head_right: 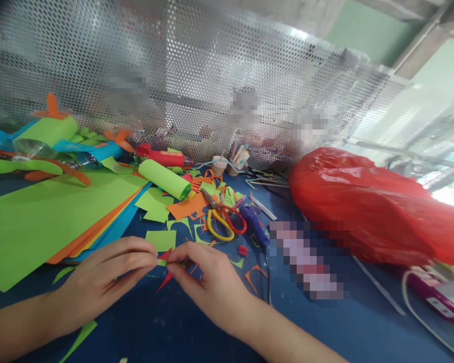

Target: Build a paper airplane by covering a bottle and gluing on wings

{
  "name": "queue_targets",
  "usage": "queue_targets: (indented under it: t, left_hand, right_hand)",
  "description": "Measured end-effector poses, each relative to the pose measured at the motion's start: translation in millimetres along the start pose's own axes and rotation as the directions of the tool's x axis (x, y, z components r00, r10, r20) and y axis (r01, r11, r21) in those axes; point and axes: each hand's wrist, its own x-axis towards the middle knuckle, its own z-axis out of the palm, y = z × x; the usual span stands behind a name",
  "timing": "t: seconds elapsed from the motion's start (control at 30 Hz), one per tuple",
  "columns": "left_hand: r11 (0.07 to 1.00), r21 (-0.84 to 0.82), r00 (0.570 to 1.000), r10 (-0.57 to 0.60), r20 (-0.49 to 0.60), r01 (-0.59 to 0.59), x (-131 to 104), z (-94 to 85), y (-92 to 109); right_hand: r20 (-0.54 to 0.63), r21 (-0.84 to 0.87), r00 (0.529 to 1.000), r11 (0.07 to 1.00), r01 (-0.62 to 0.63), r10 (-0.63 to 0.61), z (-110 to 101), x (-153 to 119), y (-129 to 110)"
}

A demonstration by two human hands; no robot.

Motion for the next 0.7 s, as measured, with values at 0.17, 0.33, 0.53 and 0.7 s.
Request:
queue_targets:
  t: [0.17,0.33,0.53,0.7]
  left_hand:
    - [0.998,0.019,0.998,0.057,0.003,-0.057,-2.7,3.8,-3.9]
    - [0.971,0.068,0.973,0.225,0.044,-0.228,-7.3,6.9,-8.7]
    - [0.943,0.203,0.964,0.267,0.009,-0.263,-7.1,4.1,-9.7]
    - [0.956,0.205,0.976,0.219,-0.012,-0.212,-4.7,-0.7,-8.5]
  right_hand:
    - [0.002,0.066,0.998,0.996,-0.064,0.064,3.4,-0.5,0.7]
    - [0.126,0.146,0.981,0.976,-0.163,0.145,6.0,0.0,5.3]
    - [0.190,0.261,0.960,0.932,-0.249,0.204,1.0,3.0,8.8]
    - [0.297,0.523,0.911,0.749,-0.406,0.287,-5.1,6.7,20.4]
